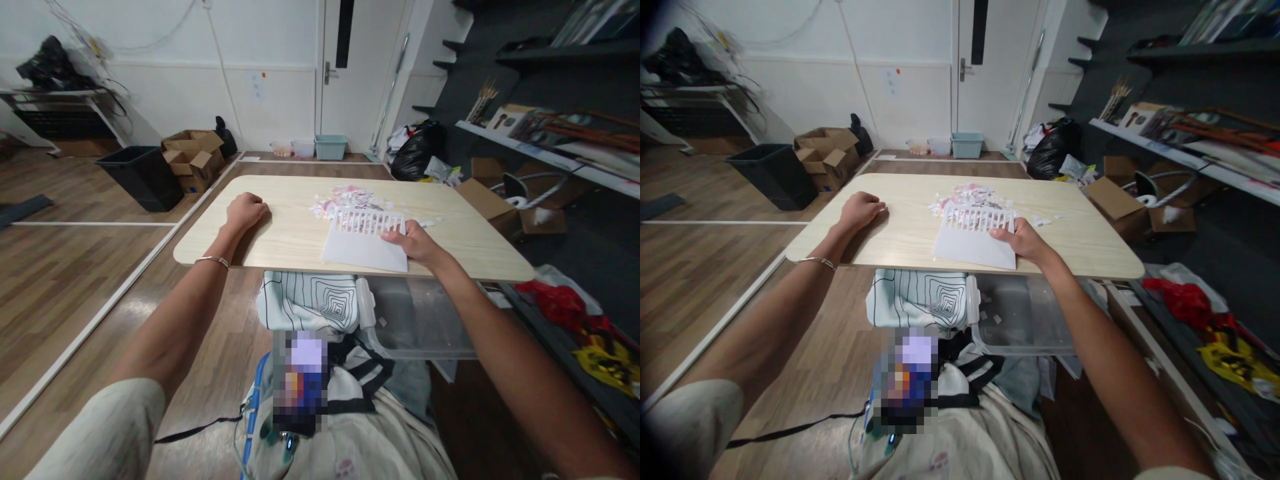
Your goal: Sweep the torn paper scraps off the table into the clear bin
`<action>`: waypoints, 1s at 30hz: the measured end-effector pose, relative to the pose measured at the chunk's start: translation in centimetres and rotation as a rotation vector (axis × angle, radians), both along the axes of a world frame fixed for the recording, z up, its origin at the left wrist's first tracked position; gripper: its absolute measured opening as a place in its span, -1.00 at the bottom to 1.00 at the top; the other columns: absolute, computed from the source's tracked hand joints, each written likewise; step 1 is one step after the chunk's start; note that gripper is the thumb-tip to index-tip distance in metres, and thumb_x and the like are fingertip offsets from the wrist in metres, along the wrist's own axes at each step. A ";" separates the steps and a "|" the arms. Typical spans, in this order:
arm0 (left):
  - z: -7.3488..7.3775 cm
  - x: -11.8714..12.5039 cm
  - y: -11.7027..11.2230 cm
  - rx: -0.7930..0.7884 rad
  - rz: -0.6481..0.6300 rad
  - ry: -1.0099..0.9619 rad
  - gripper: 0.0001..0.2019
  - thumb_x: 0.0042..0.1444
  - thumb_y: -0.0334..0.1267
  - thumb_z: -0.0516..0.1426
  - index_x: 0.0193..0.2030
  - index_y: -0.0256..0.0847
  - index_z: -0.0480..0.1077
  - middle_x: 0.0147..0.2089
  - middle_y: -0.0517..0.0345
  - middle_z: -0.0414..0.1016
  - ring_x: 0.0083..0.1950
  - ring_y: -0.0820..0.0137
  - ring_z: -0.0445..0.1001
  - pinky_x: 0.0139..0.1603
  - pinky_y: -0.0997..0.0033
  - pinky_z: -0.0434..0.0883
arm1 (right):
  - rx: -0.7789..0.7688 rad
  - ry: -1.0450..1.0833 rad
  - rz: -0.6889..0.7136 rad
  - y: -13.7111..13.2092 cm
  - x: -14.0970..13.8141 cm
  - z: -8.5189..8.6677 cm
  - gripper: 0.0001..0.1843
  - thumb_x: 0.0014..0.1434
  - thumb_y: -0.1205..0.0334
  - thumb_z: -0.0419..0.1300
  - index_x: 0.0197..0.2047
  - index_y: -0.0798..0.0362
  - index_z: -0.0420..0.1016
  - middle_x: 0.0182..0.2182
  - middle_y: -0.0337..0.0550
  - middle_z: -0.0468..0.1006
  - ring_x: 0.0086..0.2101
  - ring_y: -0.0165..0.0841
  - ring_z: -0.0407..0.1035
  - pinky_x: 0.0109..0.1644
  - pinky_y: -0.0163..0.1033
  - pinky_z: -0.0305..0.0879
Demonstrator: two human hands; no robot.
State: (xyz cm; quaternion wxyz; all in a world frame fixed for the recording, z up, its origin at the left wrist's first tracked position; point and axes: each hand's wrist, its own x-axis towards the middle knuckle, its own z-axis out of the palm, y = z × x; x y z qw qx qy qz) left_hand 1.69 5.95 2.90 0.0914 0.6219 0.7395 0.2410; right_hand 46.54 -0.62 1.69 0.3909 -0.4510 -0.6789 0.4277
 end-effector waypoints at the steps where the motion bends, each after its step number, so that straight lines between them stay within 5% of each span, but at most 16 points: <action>1: 0.1 0.1 0.4 -0.006 0.028 0.029 -0.86 0.18 -0.15 0.26 -0.40 -0.04 0.55 -0.24 -0.11 0.66 -0.03 -0.05 0.60 0.02 0.07 0.40 | -0.014 -0.003 0.004 -0.1 0.0 0.1 -0.43 -0.03 -0.35 0.69 -0.38 -0.03 0.70 -0.46 -0.17 0.70 -0.48 -0.32 0.42 -0.42 -0.25 0.26; 5: 0.1 0.6 1.0 -0.033 0.066 0.129 -0.81 0.13 -0.19 0.26 -0.20 -0.09 0.72 -0.02 -0.23 0.79 0.15 -0.18 0.67 0.17 -0.01 0.50 | -0.059 0.078 -0.089 -0.5 0.0 0.6 -0.45 -0.06 -0.33 0.68 -0.34 -0.06 0.69 -0.42 -0.14 0.75 -0.45 -0.25 0.50 -0.41 -0.21 0.37; 10: -0.3 0.8 0.1 0.013 0.027 0.167 -0.79 0.16 -0.23 0.25 -0.15 -0.10 0.73 -0.03 -0.20 0.78 0.16 -0.17 0.66 0.21 -0.03 0.50 | -0.005 0.225 -0.317 0.0 -0.1 0.5 -0.48 -0.04 -0.29 0.61 -0.19 -0.12 0.68 -0.27 -0.12 0.84 -0.21 -0.05 0.71 -0.18 -0.06 0.62; 14: -0.5 0.5 0.0 0.050 -0.018 0.094 -0.97 0.06 -0.22 0.28 -0.37 -0.05 0.56 -0.23 -0.16 0.64 0.03 -0.16 0.60 0.20 -0.07 0.46 | 0.026 0.127 -0.299 0.6 -0.2 -0.2 -0.42 -0.07 -0.32 0.66 -0.21 -0.10 0.66 -0.31 -0.10 0.82 -0.25 -0.05 0.68 -0.20 -0.05 0.58; 19: -0.5 0.1 0.2 0.068 -0.026 0.028 -0.80 0.05 -0.23 0.28 -0.51 0.00 0.36 -0.39 -0.05 0.44 -0.06 -0.08 0.52 0.09 0.00 0.40 | 0.059 0.120 -0.294 0.7 -0.2 -0.5 -0.36 -0.03 -0.43 0.65 -0.22 -0.10 0.62 -0.33 -0.11 0.79 -0.24 -0.05 0.68 -0.20 -0.07 0.55; 30: -0.5 0.1 0.3 0.062 0.011 -0.033 -0.68 0.25 -0.21 0.27 -0.52 -0.01 0.32 -0.37 -0.01 0.43 -0.10 0.01 0.45 -0.05 0.10 0.24 | -0.036 0.071 -0.139 -0.3 0.3 0.0 -0.42 -0.11 -0.33 0.72 -0.35 -0.04 0.73 -0.40 -0.11 0.79 -0.47 -0.22 0.56 -0.42 -0.18 0.39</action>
